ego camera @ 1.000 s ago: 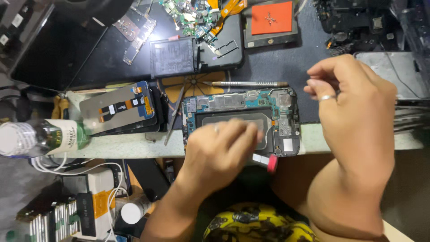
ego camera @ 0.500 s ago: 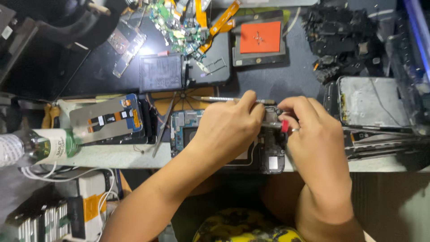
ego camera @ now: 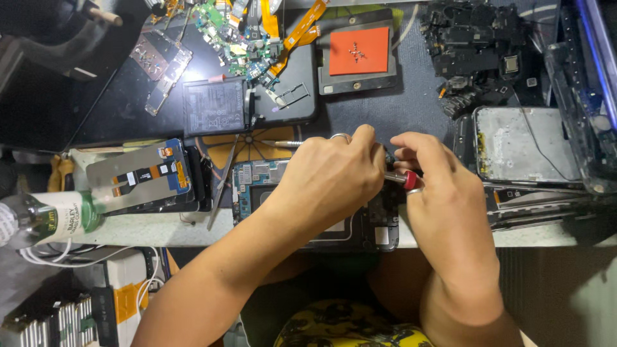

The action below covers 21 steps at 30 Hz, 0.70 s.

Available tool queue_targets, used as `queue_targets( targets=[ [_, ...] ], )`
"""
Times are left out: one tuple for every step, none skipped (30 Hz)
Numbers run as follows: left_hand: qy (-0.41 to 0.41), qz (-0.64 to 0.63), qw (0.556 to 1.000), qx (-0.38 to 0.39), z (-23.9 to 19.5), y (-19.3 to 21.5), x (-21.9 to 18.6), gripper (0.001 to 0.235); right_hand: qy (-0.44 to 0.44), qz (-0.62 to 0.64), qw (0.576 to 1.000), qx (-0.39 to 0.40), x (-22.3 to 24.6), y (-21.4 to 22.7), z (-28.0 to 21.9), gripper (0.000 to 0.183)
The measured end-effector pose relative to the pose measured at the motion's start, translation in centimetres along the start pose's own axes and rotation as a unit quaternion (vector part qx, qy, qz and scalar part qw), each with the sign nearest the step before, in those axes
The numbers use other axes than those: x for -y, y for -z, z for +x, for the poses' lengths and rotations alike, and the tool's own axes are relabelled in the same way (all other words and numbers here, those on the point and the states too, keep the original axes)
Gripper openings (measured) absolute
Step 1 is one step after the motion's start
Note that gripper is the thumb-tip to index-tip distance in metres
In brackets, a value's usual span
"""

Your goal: The person disassembles a mobile phone using a screwdriver and tweezers. They remove screws, lift the back cover, disconnect ribbon cables, and remove the motherboard from the phone chassis.

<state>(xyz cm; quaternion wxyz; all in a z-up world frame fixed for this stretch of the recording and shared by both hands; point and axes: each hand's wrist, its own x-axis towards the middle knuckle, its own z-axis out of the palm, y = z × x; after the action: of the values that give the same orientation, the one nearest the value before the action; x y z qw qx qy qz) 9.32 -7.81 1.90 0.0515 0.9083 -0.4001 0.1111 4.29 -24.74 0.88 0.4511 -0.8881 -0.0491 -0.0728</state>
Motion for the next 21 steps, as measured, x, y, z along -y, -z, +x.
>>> queue_targets(
  targets=[
    [-0.007, 0.002, 1.000, -0.004, 0.0, 0.0, 0.0, 0.013, 0.005, -0.003, 1.000, 0.000, 0.0, 0.0, 0.0, 0.061],
    [-0.014, 0.004, 1.000, -0.009, 0.0, 0.0, 0.0, 0.014, 0.011, -0.006, 1.000, 0.000, -0.1, 0.1, -0.1, 0.062],
    [-0.021, 0.006, 1.000, -0.013, 0.0, -0.1, 0.0, 0.014, 0.009, -0.002, 1.000, 0.002, -0.1, 0.1, -0.1, 0.062],
    [-0.022, 0.006, 1.000, -0.011, 0.0, -0.1, 0.1, 0.014, 0.007, 0.001, 1.000, 0.004, -0.1, 0.1, -0.1, 0.062],
    [-0.024, 0.006, 1.000, -0.009, -0.1, -0.1, 0.2, 0.014, 0.005, 0.004, 1.000, 0.004, -0.2, 0.1, -0.1, 0.062],
    [-0.026, 0.005, 1.000, -0.007, -0.1, -0.1, 0.2, 0.014, 0.004, 0.003, 1.000, 0.004, -0.2, 0.1, -0.1, 0.062],
    [-0.032, 0.008, 0.999, -0.007, -0.1, -0.1, 0.3, 0.014, 0.004, 0.003, 1.000, 0.005, -0.2, 0.1, -0.1, 0.063],
    [-0.038, 0.011, 0.999, -0.007, 0.0, -0.2, 0.3, 0.014, 0.003, 0.002, 1.000, 0.006, -0.2, 0.1, -0.1, 0.063],
    [-0.042, 0.014, 0.999, -0.008, -0.1, -0.2, 0.3, 0.014, 0.002, 0.002, 1.000, 0.006, -0.2, 0.1, -0.1, 0.062],
    [-0.036, 0.009, 0.999, -0.001, -0.1, -0.2, 0.3, 0.014, 0.000, 0.002, 1.000, 0.005, -0.1, 0.1, -0.1, 0.062],
    [-0.032, 0.004, 0.999, 0.005, 0.0, -0.2, 0.4, 0.015, -0.001, 0.002, 1.000, 0.003, -0.1, 0.1, 0.0, 0.061],
    [-0.028, 0.000, 1.000, 0.011, 0.2, -0.1, 0.4, 0.015, 0.009, 0.001, 1.000, 0.001, 0.0, 0.1, 0.1, 0.059],
    [-0.017, -0.018, 1.000, 0.006, 0.2, 0.0, 0.5, 0.012, 0.019, 0.000, 1.000, -0.001, 0.1, 0.2, 0.0, 0.058],
    [-0.007, -0.035, 0.999, 0.002, 0.1, 0.3, 0.7, 0.009, 0.028, -0.001, 1.000, -0.003, 0.2, 0.2, 0.0, 0.056],
    [0.005, -0.053, 0.999, -0.002, -0.1, 0.6, 0.9, 0.008, 0.025, -0.016, 1.000, 0.003, 0.3, 0.1, 0.0, 0.048],
    [0.028, -0.055, 0.998, 0.002, -0.4, 1.0, 1.1, 0.008, 0.022, -0.031, 0.999, 0.008, 0.4, 0.0, 0.0, 0.040],
    [0.052, -0.057, 0.997, 0.006, -0.9, 1.6, 1.3, 0.008, 0.019, -0.046, 0.999, 0.014, 0.5, -0.1, 0.0, 0.033],
    [0.075, -0.059, 0.995, 0.010, -1.5, 2.3, 1.5, 0.008, 0.031, -0.046, 0.998, 0.008, 0.6, -0.2, 0.1, 0.029],
    [0.088, -0.078, 0.993, 0.002, -2.1, 2.9, 1.7, 0.013, 0.043, -0.046, 0.998, 0.002, 0.6, -0.4, 0.1, 0.026],
    [0.102, -0.096, 0.990, -0.005, -2.8, 3.5, 1.8, 0.018, 0.055, -0.045, 0.997, -0.004, 0.7, -0.6, 0.1, 0.022],
    [0.116, -0.114, 0.987, -0.013, -3.5, 4.0, 1.8, 0.022, 0.059, -0.056, 0.997, -0.010, 0.7, -0.8, 0.1, 0.020]
  ],
)
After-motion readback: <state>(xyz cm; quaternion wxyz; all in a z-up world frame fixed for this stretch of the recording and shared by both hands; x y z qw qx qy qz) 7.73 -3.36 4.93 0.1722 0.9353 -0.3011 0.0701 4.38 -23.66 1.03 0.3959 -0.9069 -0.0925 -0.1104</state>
